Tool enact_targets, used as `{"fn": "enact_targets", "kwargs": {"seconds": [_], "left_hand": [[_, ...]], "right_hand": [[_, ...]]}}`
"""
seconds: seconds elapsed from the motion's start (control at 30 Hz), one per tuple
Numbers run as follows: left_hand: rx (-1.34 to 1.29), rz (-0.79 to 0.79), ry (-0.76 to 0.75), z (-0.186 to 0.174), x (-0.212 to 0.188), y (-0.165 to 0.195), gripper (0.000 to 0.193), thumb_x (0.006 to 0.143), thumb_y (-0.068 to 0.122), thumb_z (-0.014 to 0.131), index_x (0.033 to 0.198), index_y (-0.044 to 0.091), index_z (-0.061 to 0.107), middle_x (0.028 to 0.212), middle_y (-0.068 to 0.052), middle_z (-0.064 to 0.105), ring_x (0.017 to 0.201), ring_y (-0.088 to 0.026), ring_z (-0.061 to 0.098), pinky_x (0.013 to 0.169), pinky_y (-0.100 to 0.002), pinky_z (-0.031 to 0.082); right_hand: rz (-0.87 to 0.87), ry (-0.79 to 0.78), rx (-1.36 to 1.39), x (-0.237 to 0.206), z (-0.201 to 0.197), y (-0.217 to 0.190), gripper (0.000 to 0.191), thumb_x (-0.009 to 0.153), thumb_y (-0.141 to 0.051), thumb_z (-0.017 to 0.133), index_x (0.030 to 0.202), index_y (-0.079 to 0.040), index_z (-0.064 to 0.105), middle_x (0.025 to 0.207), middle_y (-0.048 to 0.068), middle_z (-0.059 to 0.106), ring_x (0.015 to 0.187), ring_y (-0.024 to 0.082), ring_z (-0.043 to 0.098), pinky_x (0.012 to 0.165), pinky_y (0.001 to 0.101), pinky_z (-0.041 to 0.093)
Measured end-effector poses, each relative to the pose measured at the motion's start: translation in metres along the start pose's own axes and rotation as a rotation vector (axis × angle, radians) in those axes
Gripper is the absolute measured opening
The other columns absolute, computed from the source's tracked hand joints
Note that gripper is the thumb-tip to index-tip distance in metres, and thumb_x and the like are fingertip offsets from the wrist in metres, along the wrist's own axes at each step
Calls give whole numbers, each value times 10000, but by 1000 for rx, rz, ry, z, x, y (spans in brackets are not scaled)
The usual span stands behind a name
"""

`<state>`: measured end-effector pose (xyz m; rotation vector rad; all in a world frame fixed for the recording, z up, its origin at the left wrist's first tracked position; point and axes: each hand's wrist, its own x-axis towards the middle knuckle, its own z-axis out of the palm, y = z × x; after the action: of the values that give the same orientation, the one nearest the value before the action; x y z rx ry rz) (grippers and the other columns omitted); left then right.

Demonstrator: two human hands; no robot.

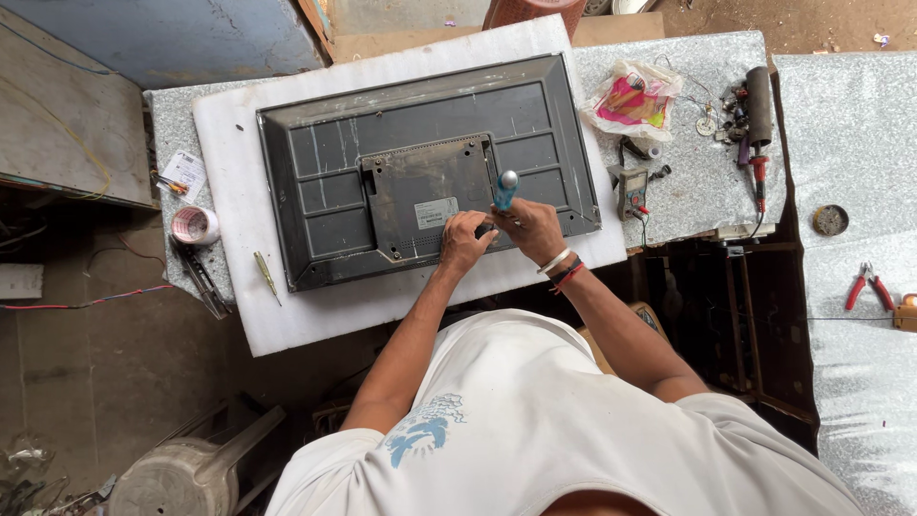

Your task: The person uses a screwdriver to remove screws from the back panel of a television lying face-down on a workbench, repositioning the screwdriver at different screw locations around the panel and steadying the TV with the other hand while unscrewing.

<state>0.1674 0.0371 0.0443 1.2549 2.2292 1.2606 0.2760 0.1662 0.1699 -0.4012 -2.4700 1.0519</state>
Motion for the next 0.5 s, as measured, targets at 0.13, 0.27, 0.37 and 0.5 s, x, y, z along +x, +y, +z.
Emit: {"fn": "enact_targets", "kwargs": {"seconds": [0.13, 0.27, 0.37, 0.5], "left_hand": [[-15, -7, -5, -5, -1, 2, 219, 792, 177, 847, 971, 91, 756, 1041, -44, 753, 1034, -277, 664, 960, -449, 455], [-33, -17, -11, -11, 0, 6, 230, 805, 190, 840, 991, 92, 744, 1053, -34, 756, 1016, -272, 676, 938, -440, 476], [-64, 1, -3, -12, 0, 12, 248, 797, 173, 830, 1009, 78, 745, 1055, -52, 747, 1005, -298, 680, 880, -432, 519], [-147, -76, -16, -17, -1, 20, 217, 847, 174, 813, 1021, 67, 739, 1040, -60, 746, 949, -282, 718, 805, -408, 562]], "right_hand": [[-62, -7, 134, -1, -1, 4, 185, 935, -50, 727, 1116, -58, 693, 966, 123, 758, 867, 287, 769, 709, 354, 608], [-8, -43, 129, -8, -2, 2, 159, 927, -51, 749, 1080, -72, 712, 910, 117, 759, 808, 283, 771, 670, 359, 596], [79, -12, 105, -8, 0, -3, 167, 897, -82, 797, 1033, -66, 701, 885, 121, 756, 780, 280, 773, 649, 359, 595], [-168, -76, 252, -6, -10, -1, 231, 946, -29, 687, 1177, -39, 691, 1018, 151, 753, 915, 314, 756, 737, 370, 603]]}}
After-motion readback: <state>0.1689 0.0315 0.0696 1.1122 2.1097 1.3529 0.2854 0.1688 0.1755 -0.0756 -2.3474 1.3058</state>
